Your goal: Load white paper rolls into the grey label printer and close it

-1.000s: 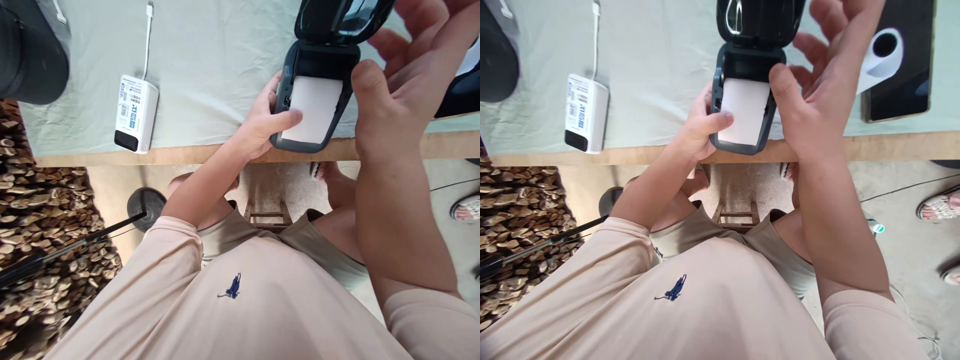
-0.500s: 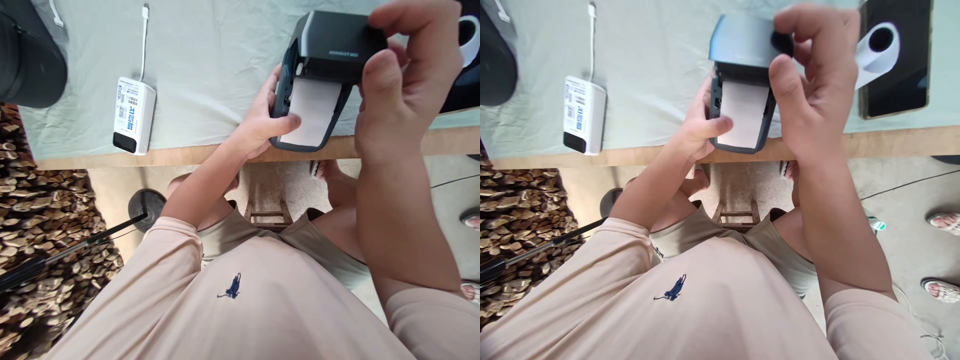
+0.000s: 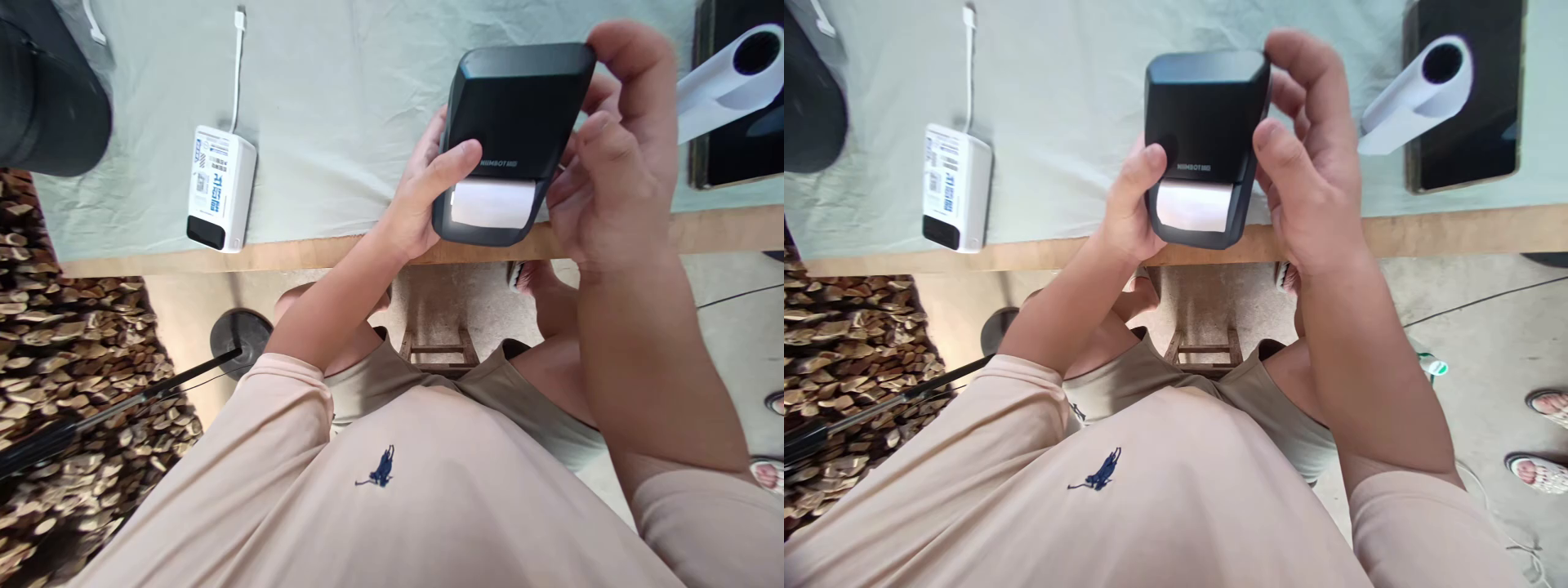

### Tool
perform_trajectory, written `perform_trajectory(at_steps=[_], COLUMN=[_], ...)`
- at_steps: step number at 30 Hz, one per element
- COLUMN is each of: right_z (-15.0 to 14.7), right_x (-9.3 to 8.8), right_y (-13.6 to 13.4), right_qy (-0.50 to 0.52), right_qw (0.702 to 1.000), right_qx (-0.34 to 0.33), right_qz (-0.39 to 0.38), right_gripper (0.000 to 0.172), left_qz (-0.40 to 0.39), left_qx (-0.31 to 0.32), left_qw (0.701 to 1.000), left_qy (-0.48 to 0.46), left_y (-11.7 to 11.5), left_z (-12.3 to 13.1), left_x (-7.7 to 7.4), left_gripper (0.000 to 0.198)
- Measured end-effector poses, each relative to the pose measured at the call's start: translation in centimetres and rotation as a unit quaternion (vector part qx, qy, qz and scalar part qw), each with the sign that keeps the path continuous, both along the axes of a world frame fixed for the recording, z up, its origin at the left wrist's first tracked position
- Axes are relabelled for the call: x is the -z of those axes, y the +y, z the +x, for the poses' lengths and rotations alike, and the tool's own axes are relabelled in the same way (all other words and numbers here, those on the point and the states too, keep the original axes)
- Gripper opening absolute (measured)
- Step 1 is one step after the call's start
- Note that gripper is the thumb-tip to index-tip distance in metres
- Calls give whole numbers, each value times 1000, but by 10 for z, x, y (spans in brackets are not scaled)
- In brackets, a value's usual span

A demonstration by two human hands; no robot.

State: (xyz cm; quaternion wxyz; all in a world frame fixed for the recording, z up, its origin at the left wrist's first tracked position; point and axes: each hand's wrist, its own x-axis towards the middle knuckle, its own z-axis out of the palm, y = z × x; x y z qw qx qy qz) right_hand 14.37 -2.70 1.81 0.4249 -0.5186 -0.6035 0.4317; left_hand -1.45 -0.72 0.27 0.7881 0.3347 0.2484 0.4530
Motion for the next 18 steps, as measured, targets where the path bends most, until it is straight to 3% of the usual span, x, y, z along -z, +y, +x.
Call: perform_trajectory(at_steps=[4, 8, 14, 18], right_z=[-5, -5, -4, -4], right_x=[0, 3, 0, 0], right_y=[1, 3, 0, 1], right_qy=[154, 140, 128, 121], right_qw=[985, 986, 988, 989], right_qx=[-43, -60, -51, -52], right_qz=[-58, -62, -66, -73], right_gripper=[53, 69, 69, 69], left_qz=[9, -11, -161, -124], left_qx=[1, -23, -23, -11], left_qw=[999, 998, 985, 990], left_qy=[39, 51, -53, -61], left_y=[-2, -5, -8, -5], left_z=[2, 5, 5, 4], left_x=[0, -2, -9, -10], left_gripper=[21, 25, 36, 20])
